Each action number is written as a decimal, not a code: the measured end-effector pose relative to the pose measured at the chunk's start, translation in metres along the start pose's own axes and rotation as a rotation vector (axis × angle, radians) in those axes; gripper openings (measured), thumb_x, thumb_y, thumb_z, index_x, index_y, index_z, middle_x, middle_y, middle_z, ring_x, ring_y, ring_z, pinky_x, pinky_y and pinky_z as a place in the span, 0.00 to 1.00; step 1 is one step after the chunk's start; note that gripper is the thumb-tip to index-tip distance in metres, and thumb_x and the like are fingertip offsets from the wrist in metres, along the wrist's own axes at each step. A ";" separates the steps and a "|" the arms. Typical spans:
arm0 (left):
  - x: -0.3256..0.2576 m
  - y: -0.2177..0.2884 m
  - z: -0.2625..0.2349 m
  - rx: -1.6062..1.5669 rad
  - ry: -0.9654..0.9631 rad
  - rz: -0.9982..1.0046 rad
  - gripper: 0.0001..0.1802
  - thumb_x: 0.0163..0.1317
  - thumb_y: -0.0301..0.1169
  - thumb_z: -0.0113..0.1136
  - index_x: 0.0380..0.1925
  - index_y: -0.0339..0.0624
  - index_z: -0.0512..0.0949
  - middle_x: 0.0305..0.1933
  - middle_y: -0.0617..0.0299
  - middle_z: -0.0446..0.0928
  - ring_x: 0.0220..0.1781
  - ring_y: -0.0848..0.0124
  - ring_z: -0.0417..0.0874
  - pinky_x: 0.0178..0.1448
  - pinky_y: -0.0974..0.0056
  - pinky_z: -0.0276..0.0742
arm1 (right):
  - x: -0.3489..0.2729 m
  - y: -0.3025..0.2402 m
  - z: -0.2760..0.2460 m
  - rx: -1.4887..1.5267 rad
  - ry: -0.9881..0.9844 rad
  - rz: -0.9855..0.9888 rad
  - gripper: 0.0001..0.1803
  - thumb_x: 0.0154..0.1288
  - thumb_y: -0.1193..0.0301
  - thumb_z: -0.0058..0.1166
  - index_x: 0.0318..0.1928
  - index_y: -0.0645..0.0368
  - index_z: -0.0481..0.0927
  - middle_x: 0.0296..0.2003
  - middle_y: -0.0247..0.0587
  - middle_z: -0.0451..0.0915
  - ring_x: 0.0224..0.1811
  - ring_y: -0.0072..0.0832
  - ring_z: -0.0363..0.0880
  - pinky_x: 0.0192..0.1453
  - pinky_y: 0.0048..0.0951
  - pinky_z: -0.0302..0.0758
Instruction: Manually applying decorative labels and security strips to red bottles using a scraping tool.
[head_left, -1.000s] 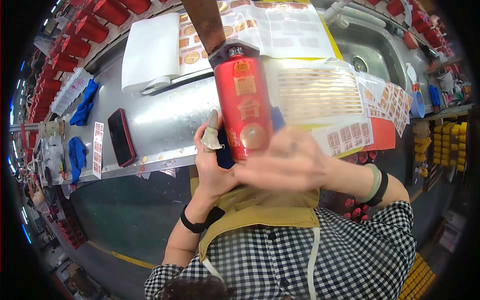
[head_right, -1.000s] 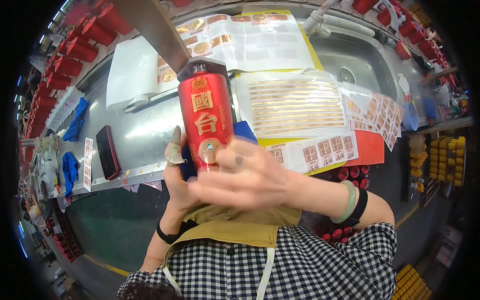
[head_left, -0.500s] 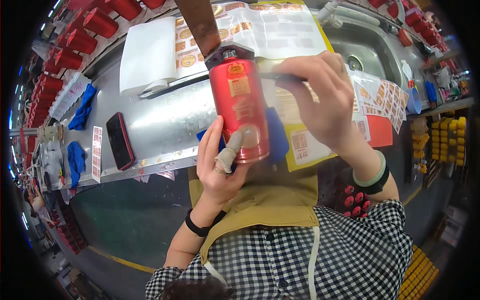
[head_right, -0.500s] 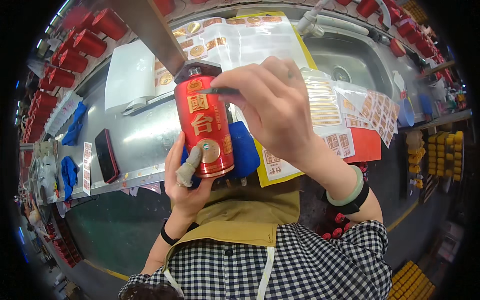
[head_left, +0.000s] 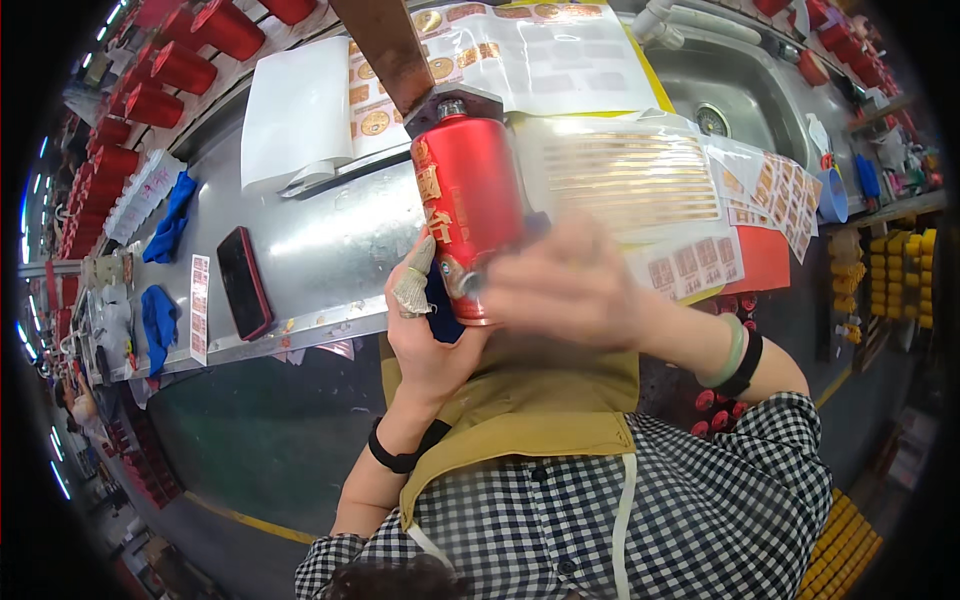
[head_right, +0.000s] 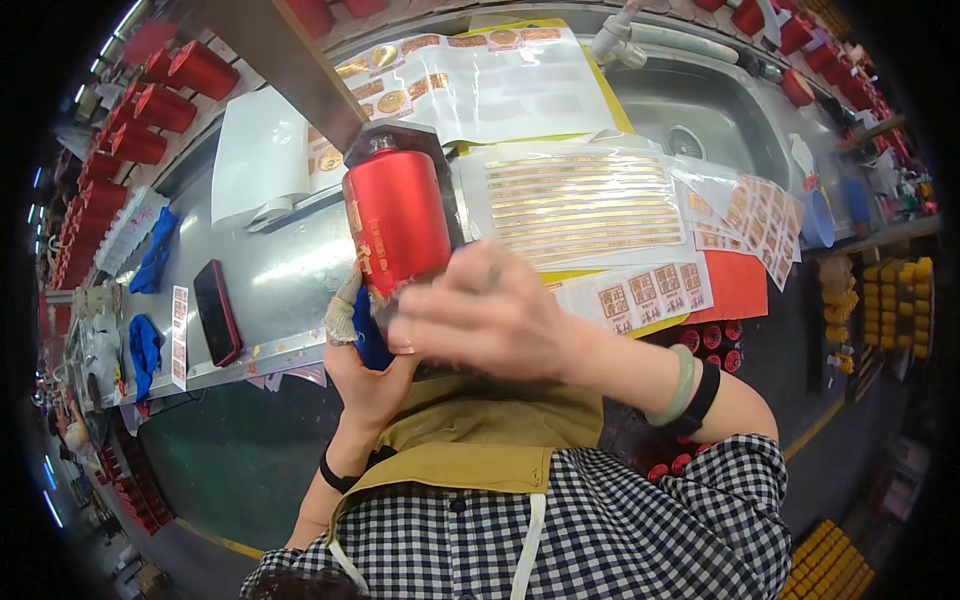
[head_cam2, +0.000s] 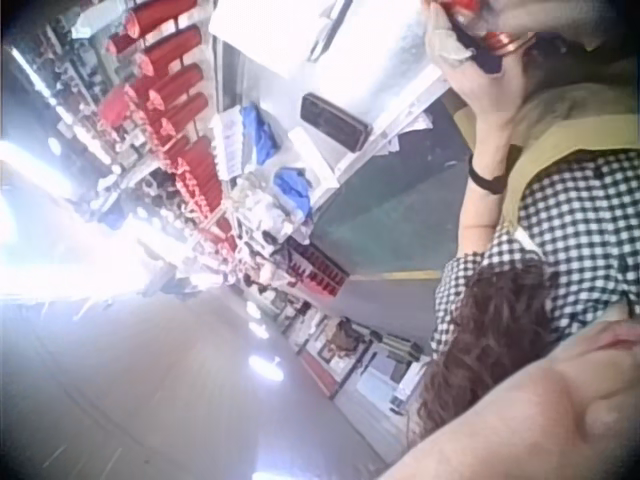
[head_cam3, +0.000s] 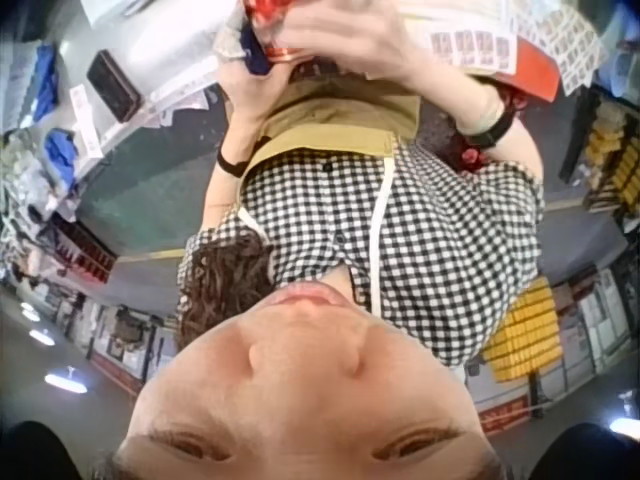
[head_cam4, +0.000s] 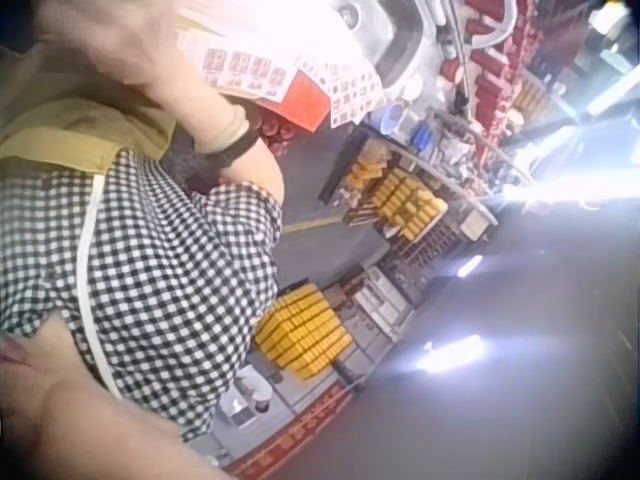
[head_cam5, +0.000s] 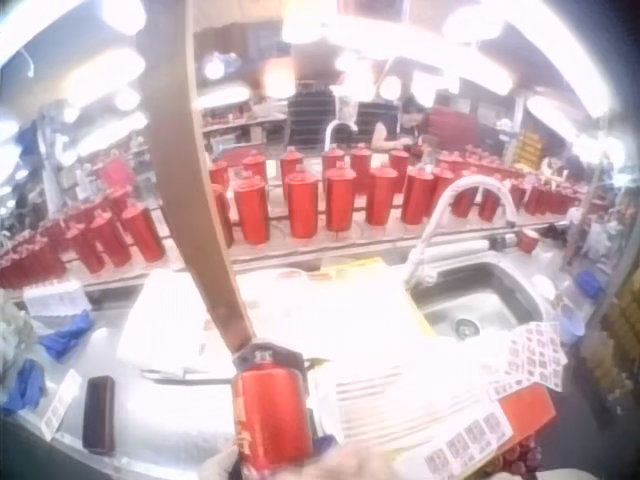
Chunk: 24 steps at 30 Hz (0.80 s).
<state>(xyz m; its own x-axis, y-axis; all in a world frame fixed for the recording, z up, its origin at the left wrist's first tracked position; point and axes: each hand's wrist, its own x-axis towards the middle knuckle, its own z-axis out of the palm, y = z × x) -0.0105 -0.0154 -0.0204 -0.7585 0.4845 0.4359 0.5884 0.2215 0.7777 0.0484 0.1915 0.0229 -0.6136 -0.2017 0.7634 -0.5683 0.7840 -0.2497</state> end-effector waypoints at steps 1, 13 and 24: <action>-0.001 -0.001 0.000 0.007 -0.005 -0.002 0.50 0.47 0.30 0.86 0.71 0.31 0.70 0.70 0.42 0.74 0.68 0.50 0.78 0.70 0.53 0.75 | 0.003 -0.009 -0.005 0.037 -0.045 -0.028 0.12 0.57 0.67 0.64 0.43 0.44 0.86 0.36 0.22 0.82 0.34 0.28 0.72 0.45 0.31 0.74; 0.002 0.003 -0.006 0.104 -0.067 -0.046 0.55 0.46 0.27 0.84 0.75 0.30 0.64 0.70 0.43 0.74 0.69 0.51 0.78 0.73 0.55 0.72 | 0.018 0.011 -0.011 -0.045 -0.016 0.092 0.16 0.52 0.72 0.62 0.43 0.43 0.86 0.38 0.20 0.79 0.34 0.28 0.71 0.45 0.30 0.73; 0.001 0.002 -0.003 0.015 -0.018 -0.156 0.46 0.47 0.32 0.84 0.68 0.32 0.73 0.65 0.48 0.81 0.71 0.47 0.75 0.76 0.49 0.68 | 0.002 0.011 -0.021 -0.130 -0.011 0.129 0.16 0.54 0.71 0.64 0.45 0.44 0.89 0.45 0.18 0.87 0.39 0.24 0.76 0.46 0.31 0.71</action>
<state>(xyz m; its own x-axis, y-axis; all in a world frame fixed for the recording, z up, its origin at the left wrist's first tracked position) -0.0103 -0.0171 -0.0170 -0.8357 0.4583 0.3025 0.4683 0.3073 0.8284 0.0526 0.2121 0.0347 -0.6832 -0.1005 0.7233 -0.4096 0.8727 -0.2656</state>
